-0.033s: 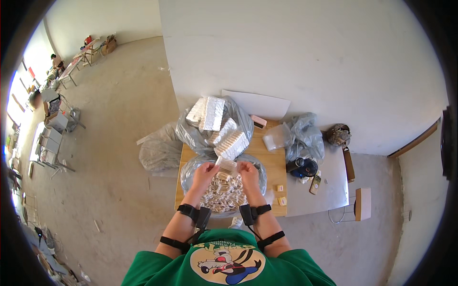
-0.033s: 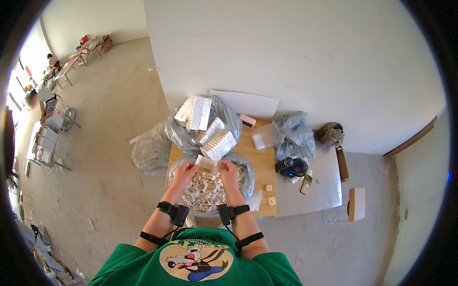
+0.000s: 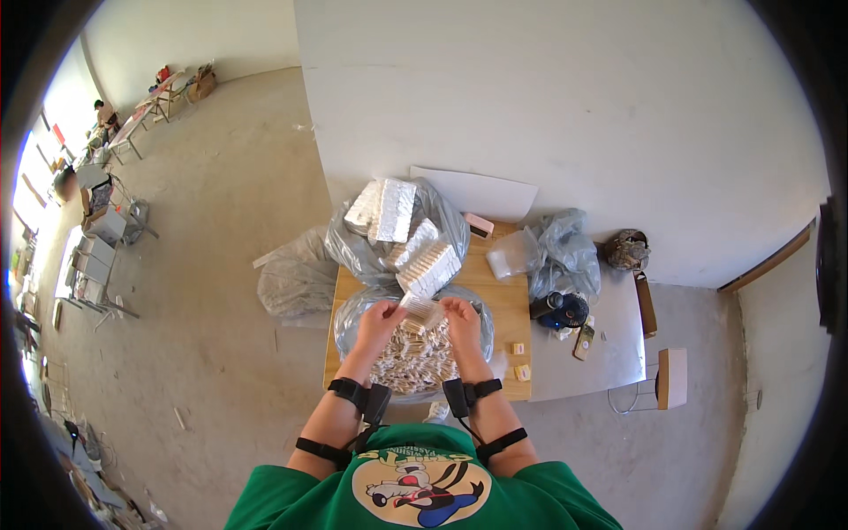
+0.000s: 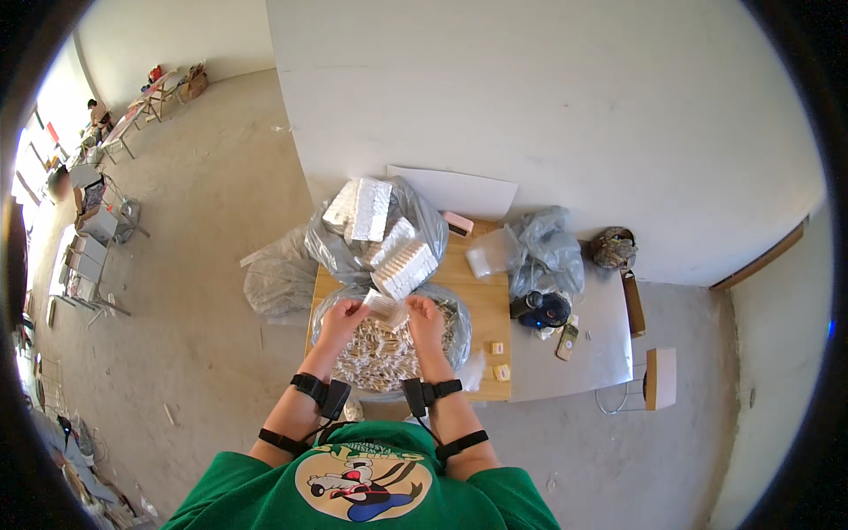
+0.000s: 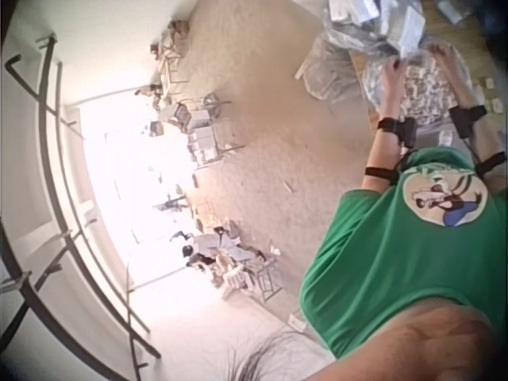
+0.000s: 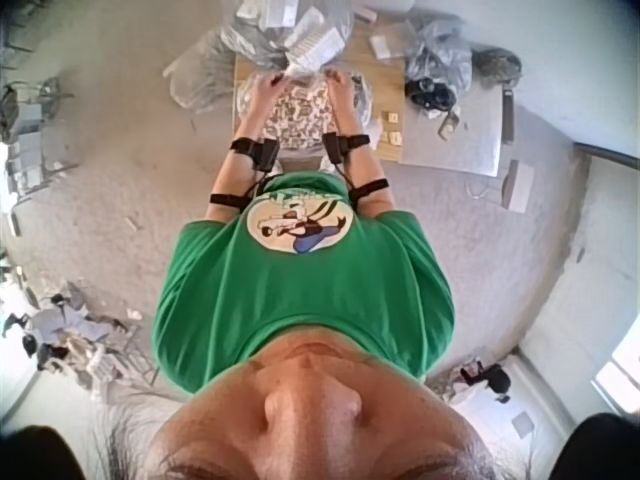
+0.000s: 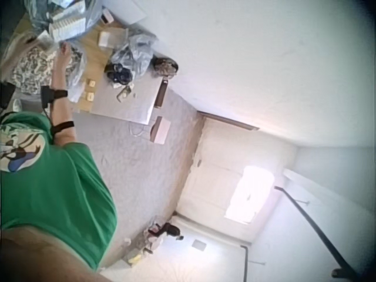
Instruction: The person is sorting small items from a large bag and placing them into smaller plastic bags.
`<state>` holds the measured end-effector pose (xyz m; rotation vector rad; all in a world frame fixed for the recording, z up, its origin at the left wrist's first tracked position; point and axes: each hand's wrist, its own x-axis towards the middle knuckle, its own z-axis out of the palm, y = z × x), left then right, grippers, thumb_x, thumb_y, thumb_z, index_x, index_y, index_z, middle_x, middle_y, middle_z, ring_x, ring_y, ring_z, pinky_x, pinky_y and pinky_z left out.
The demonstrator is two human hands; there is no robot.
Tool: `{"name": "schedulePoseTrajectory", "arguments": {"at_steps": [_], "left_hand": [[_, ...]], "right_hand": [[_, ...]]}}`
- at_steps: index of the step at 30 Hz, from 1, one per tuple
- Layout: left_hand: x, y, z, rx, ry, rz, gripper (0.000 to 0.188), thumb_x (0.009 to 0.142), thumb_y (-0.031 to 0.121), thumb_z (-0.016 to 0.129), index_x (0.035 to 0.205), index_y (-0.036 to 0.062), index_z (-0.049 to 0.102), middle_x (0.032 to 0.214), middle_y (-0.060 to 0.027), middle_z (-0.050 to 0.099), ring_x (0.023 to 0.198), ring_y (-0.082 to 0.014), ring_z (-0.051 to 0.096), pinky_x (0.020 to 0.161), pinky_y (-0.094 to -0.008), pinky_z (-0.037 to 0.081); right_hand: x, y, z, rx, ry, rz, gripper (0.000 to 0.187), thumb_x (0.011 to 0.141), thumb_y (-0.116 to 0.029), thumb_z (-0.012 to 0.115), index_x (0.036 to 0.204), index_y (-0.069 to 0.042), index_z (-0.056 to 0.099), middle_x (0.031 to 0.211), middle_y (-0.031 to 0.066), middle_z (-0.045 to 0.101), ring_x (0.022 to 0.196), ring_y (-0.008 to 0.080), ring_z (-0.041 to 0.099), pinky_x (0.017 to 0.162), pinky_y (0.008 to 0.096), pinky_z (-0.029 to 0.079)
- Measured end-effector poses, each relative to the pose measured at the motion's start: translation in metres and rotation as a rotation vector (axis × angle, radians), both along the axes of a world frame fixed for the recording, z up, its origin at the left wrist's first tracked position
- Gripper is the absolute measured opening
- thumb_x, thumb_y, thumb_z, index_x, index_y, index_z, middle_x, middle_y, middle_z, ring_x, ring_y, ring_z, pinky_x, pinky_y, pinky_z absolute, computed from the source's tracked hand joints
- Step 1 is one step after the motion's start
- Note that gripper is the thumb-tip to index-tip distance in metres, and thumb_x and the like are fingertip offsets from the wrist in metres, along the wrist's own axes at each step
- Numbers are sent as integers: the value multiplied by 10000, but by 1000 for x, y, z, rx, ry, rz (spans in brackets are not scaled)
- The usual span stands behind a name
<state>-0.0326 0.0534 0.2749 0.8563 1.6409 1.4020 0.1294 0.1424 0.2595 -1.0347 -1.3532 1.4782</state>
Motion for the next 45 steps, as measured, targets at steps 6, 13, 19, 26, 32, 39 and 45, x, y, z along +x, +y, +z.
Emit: {"name": "schedulePoseTrajectory", "arguments": {"at_steps": [6,13,19,26,32,39,45], "left_hand": [[9,2,20,-1,542,-62,220,708,197,713,775,5,630,703,-119,585,638,-231,571,570,-319,443],[18,8,25,7,410,-70,183,711,165,704,741,4,623,699,-126,582,641,-245,579,569,-320,439],[23,15,24,48,397,133,151,774,121,637,747,-18,583,708,-144,593,634,-263,580,572,-334,439],[14,15,-3,150,473,148,153,846,124,554,813,-11,489,662,-138,579,587,-240,564,546,-321,430],[21,22,-5,-7,-100,113,213,896,207,512,789,24,495,619,-24,518,559,-85,486,515,-263,401],[35,27,-7,41,470,244,269,829,219,598,710,-6,513,592,-162,536,526,-289,520,507,-362,400],[23,24,-16,16,307,240,285,831,234,600,710,-14,525,587,-157,546,510,-274,525,501,-357,400]], "right_hand": [[-13,-10,50,207,-232,267,128,842,-101,569,926,-5,584,797,22,602,730,69,515,675,220,414],[-16,-5,46,191,-290,166,118,839,-111,583,803,1,598,662,-2,571,613,49,475,571,213,391],[-15,6,33,273,-237,110,196,872,-204,560,857,-9,574,636,37,550,576,90,490,530,248,397],[-10,-4,22,-287,-40,44,277,910,-288,493,895,-13,523,628,19,515,453,72,440,426,244,355],[-1,6,10,22,-178,107,282,910,-284,491,828,-19,541,610,35,524,456,79,448,426,253,359],[-11,-5,-16,25,-370,79,281,900,-257,510,777,-7,551,657,10,545,612,80,469,556,258,391],[-6,2,-12,133,-412,-52,305,890,-310,506,850,-13,563,647,141,573,578,236,538,564,352,423]]}}
